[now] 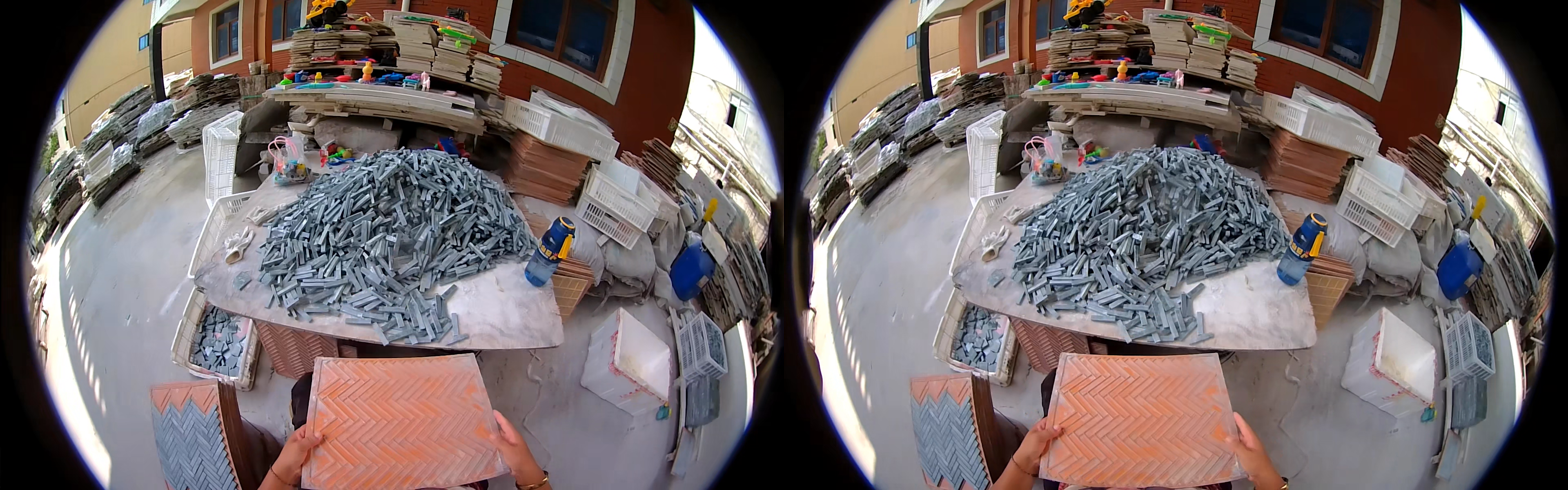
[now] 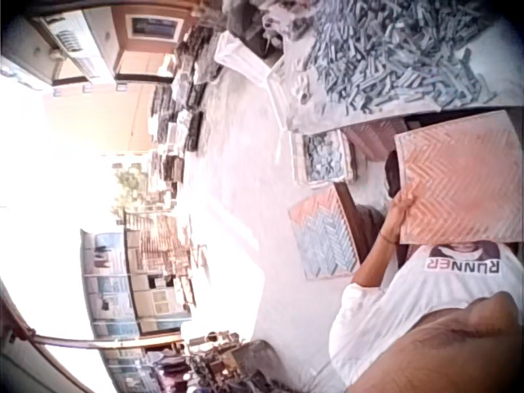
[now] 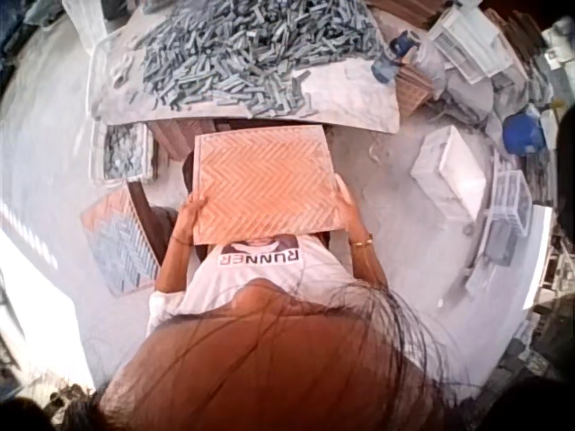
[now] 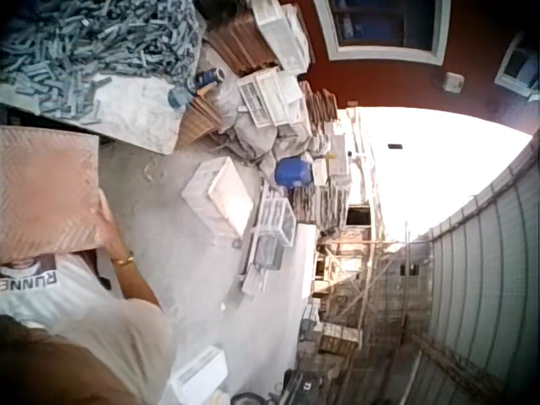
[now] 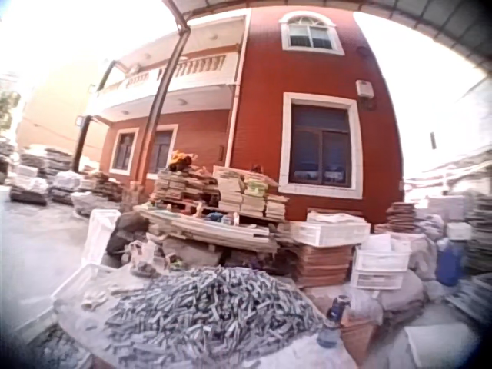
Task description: The person sits at a work table and arranges small gray rectangular tiles onto a patterned board in a herringbone pattern. They put on white gloves, pick tiles from a large pile, and place them one by one onto the board, occasionally adjusting positions.
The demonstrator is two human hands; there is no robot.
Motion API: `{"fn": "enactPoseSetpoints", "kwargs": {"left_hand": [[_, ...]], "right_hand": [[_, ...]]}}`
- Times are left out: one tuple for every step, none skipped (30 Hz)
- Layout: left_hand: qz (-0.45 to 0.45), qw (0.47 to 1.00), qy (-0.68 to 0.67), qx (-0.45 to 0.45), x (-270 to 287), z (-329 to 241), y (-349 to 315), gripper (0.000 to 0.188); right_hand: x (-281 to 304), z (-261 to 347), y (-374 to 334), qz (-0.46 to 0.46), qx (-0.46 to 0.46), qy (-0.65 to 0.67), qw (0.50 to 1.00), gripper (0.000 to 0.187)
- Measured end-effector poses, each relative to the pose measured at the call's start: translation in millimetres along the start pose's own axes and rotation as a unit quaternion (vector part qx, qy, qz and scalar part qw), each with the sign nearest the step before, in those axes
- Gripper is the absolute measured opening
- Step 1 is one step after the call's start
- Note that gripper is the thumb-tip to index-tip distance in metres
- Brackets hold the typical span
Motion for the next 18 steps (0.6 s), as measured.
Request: {"fn": "enactPoseSetpoints", "kwargs": {"left_hand": [[0.011,1.000,-0.013,0.007,1.2,4.3,3.7,0.045],[0.021,0.999,-0.025,0.014,1.6,8.1,7.4,0.045],[0.023,0.999,-0.024,0.009,2.1,9.3,12.6,0.044],[0.025,0.999,-0.022,0.005,-0.3,6.9,17.7,0.044],[0.026,0.999,-0.019,0.000,-1.0,5.8,22.7,0.043],[0.031,0.999,-0.013,0.000,2.9,6.9,27.9,0.039],[0.035,0.999,-0.006,-0.002,6.8,5.7,30.5,0.035],[0.039,0.999,0.001,-0.004,9.6,5.0,32.2,0.031],[0.042,0.999,0.003,-0.008,11.2,4.5,34.0,0.031],[0.041,0.999,0.004,-0.009,10.7,4.6,34.9,0.031],[0.041,0.999,0.006,-0.009,9.6,4.5,36.1,0.031],[0.042,0.999,0.004,-0.010,7.9,4.2,38.9,0.034],[0.047,0.999,0.001,-0.012,4.0,3.2,44.1,0.036],[0.052,0.999,-0.002,-0.014,0.8,2.6,47.4,0.038],[0.043,0.999,0.007,-0.020,-0.4,1.9,47.2,0.037],[0.037,0.999,0.012,-0.026,-3.9,2.4,48.3,0.035],[0.030,0.999,0.018,-0.033,-7.6,2.5,49.2,0.034],[0.033,0.999,0.014,-0.031,-13.4,1.8,51.0,0.032]], "right_hand": [[1.3,-1.0,3.5,0.001,0.019,-0.011,1.000,0.061],[2.7,-1.4,6.7,0.002,0.037,-0.022,0.999,0.060],[4.5,-3.5,10.5,0.000,0.029,-0.023,0.999,0.061],[5.4,-6.2,14.7,-0.002,0.021,-0.022,1.000,0.061],[6.0,-8.5,17.9,-0.003,0.012,-0.020,1.000,0.062],[6.7,-10.4,19.3,-0.010,0.020,-0.027,0.999,0.062],[5.9,-12.3,19.3,-0.017,0.028,-0.032,0.999,0.062],[5.6,-12.8,19.4,-0.023,0.037,-0.037,0.998,0.062],[6.6,-12.5,18.9,-0.033,0.036,-0.042,0.998,0.061],[7.1,-14.0,16.3,-0.042,0.030,-0.046,0.998,0.061],[7.9,-15.9,15.0,-0.052,0.025,-0.050,0.997,0.061],[8.3,-16.8,16.7,-0.050,0.020,-0.058,0.997,0.060],[9.8,-14.4,19.4,-0.050,0.019,-0.067,0.996,0.060],[10.5,-14.1,21.2,-0.050,0.018,-0.077,0.996,0.060],[9.5,-18.4,21.8,-0.052,0.022,-0.063,0.996,0.060],[10.2,-22.0,24.2,-0.054,0.029,-0.053,0.997,0.061],[10.6,-24.6,27.0,-0.057,0.036,-0.043,0.997,0.061],[11.4,-26.7,30.0,-0.068,0.043,-0.030,0.996,0.061]]}}
Point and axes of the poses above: each hand's wrist, its own y-axis towards the middle knuckle, its own x-axis out of the back of the hand, z = x × y, the point moved 5 cm from there along y, towards the middle knuckle, and after that the axes turned 15 degrees about -y, right-handed, at the moved point
